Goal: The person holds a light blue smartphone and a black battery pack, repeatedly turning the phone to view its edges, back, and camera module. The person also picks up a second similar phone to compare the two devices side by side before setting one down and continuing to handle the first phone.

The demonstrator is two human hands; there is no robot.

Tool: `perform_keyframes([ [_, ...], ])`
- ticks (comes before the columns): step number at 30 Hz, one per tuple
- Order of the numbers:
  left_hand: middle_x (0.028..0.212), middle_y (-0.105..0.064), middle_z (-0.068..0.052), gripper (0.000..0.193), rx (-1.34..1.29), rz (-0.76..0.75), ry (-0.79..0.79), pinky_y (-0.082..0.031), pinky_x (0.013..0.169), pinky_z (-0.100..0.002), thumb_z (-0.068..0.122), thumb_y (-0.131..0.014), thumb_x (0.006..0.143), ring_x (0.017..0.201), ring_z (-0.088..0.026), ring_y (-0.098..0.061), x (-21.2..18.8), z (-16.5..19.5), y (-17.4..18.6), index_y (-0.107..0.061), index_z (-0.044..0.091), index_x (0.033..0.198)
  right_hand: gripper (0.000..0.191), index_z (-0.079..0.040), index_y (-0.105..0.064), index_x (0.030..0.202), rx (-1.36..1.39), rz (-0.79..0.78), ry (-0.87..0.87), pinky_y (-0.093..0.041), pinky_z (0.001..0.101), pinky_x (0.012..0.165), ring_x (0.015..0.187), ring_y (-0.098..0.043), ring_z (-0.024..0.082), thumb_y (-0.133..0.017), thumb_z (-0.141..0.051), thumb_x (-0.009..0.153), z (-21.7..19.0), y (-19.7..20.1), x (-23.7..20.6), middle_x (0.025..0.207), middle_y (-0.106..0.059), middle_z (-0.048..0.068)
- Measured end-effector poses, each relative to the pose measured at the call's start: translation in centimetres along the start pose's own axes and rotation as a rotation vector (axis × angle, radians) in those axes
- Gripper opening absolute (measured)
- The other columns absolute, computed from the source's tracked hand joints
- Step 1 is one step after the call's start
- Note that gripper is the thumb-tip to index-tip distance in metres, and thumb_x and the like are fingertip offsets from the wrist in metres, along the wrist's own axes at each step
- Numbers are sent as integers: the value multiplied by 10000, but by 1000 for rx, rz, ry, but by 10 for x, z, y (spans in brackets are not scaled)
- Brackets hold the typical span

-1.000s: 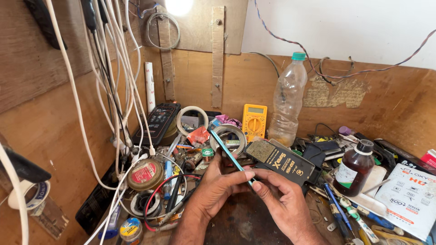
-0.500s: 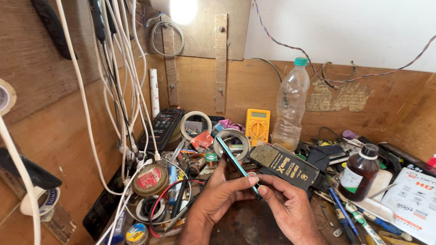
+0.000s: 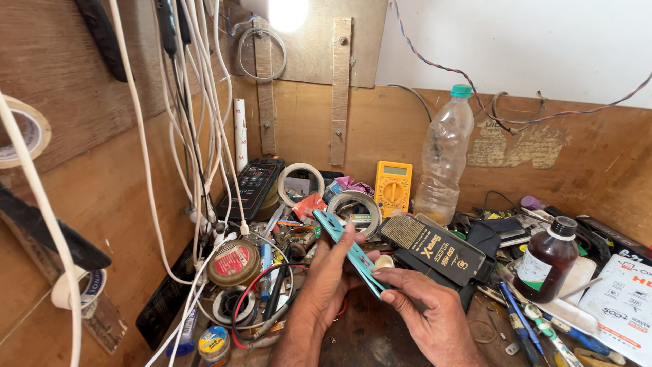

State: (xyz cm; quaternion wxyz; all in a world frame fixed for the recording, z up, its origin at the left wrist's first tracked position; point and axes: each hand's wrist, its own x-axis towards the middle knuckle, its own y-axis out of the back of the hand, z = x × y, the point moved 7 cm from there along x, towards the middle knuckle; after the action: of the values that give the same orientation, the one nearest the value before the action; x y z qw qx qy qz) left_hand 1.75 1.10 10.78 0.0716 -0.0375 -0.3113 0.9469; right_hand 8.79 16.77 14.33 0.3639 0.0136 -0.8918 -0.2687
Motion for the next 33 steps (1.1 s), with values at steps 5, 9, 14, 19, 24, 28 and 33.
perform_keyframes([
  [5, 1084, -647, -78, 652, -12, 62, -74, -581, 811, -418, 619, -557, 881, 947, -206, -686, 6, 4, 8, -491, 229, 1399, 271, -68, -772, 1118, -53, 22, 13, -591, 302, 884, 1026, -776, 191, -761, -88, 848, -3, 0, 1, 1101, -816, 80],
  [9, 1071, -649, -68, 688, 3, 149, -51, -588, 804, -441, 696, -463, 868, 943, -221, -697, 6, 2, 18, -495, 209, 1354, 282, -74, -769, 1126, -43, 25, -6, -602, 299, 875, 1013, -776, 191, -750, -95, 845, -3, -3, 0, 1097, -816, 74],
  [14, 1051, -650, -104, 796, -65, 121, -97, -606, 783, -498, 744, -390, 908, 968, -221, -696, 14, -3, 25, -533, 57, 1285, 263, -84, -773, 1114, -74, 16, -50, -599, 305, 861, 977, -763, 191, -761, -105, 852, 3, -4, -1, 1064, -824, 67],
  [19, 1031, -700, -174, 840, -100, 105, -67, -602, 762, -461, 761, -357, 890, 924, -255, -707, 18, -9, 25, -609, 39, 1237, 265, -51, -768, 1101, -68, 35, 55, -594, 320, 862, 986, -792, 206, -768, -79, 837, -2, -3, 0, 1064, -814, 99],
  [24, 1093, -664, -138, 832, -211, 172, -95, -598, 822, -451, 745, -410, 886, 959, -248, -692, 10, -2, 20, -585, 24, 1261, 239, -44, -764, 1070, -160, 12, 304, -584, 347, 907, 1038, -773, 242, -775, -60, 832, -22, -4, -1, 1047, -793, 97],
  [28, 1020, -623, -180, 868, -239, 174, -73, -625, 750, -459, 759, -444, 880, 912, -288, -672, 6, 4, 14, -565, -18, 1247, 277, -47, -771, 1069, -215, -6, 339, -586, 365, 900, 1042, -762, 256, -810, -82, 797, -26, -7, -1, 1062, -786, 105],
  [33, 1067, -604, -115, 731, -266, 255, -138, -623, 693, -428, 635, -590, 851, 921, -239, -680, 5, 8, 20, -531, 66, 1306, 279, -46, -760, 1093, -185, -27, 369, -592, 360, 901, 1052, -763, 254, -801, -74, 818, -27, -11, -3, 1076, -786, 100],
])
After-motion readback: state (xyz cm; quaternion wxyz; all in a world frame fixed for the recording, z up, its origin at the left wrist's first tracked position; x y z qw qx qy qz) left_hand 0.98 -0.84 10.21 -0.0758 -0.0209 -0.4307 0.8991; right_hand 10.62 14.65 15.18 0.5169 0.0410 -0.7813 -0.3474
